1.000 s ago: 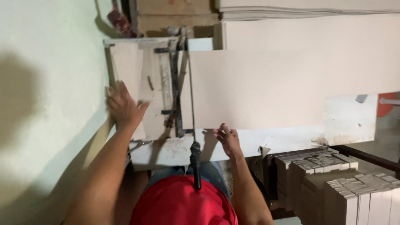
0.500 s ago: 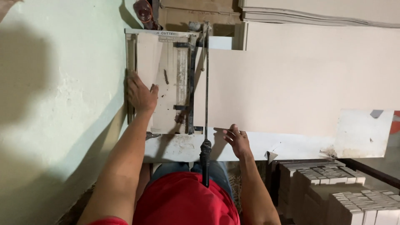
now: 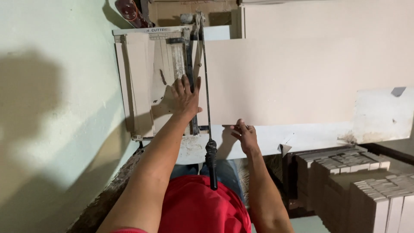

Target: The person operates a manual paper cutter to trim large sheets of white paper. They repeatedly place sheets into the machine, align them against the guide, and pull down the lever to cut the paper. The cut pieces are then removed and stacked.

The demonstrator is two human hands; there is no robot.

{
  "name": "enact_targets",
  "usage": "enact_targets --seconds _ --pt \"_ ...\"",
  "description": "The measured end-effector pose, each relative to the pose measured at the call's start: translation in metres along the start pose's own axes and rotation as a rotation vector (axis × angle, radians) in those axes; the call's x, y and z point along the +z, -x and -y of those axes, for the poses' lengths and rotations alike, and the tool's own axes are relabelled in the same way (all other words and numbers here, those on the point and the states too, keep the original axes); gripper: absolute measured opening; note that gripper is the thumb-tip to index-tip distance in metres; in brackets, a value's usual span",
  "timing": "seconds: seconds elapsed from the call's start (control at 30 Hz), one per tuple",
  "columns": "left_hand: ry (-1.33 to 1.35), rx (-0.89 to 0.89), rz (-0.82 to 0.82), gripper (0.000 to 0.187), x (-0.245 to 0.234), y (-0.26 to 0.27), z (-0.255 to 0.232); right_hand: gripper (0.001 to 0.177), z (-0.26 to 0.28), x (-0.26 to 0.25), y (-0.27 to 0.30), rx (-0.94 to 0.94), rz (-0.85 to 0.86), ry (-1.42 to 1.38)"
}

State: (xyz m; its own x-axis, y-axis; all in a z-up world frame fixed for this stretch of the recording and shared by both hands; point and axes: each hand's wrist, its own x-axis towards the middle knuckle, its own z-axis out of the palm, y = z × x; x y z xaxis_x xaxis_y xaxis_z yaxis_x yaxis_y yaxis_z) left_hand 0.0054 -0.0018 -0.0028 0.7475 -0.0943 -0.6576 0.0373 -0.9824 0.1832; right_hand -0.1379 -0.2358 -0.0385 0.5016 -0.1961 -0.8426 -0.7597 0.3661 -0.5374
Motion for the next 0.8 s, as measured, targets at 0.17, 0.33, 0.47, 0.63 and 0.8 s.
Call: enact_targets --seconds 0.17,0.33,0.47,0.63,0.8 --pt "-0.155 -0.074 0.155 0.095 -0.019 0.014 -0.014 0.066 0.017 -0.01 0.009 0.137 0.146 0.597" --pt "-0.237 -0.072 0.159 0.091 -0.031 0.014 -0.017 0.059 0.106 0.086 0.14 -0.007 0.167 1.195" --pt "-0.263 -0.082 0.195 0.094 -0.024 0.011 -0.015 0.101 0.066 0.109 0.208 -0.215 0.262 1.471" --pt "-0.071 0.007 0.12 0.12 0.0 -0.003 -0.001 0.082 -0.082 0.072 0.1 -0.417 0.03 1.503" --pt "-0.012 0.022 0.021 0.118 -0.006 -0.002 0.005 0.08 -0.048 0.076 0.113 -0.325 0.093 1.255"
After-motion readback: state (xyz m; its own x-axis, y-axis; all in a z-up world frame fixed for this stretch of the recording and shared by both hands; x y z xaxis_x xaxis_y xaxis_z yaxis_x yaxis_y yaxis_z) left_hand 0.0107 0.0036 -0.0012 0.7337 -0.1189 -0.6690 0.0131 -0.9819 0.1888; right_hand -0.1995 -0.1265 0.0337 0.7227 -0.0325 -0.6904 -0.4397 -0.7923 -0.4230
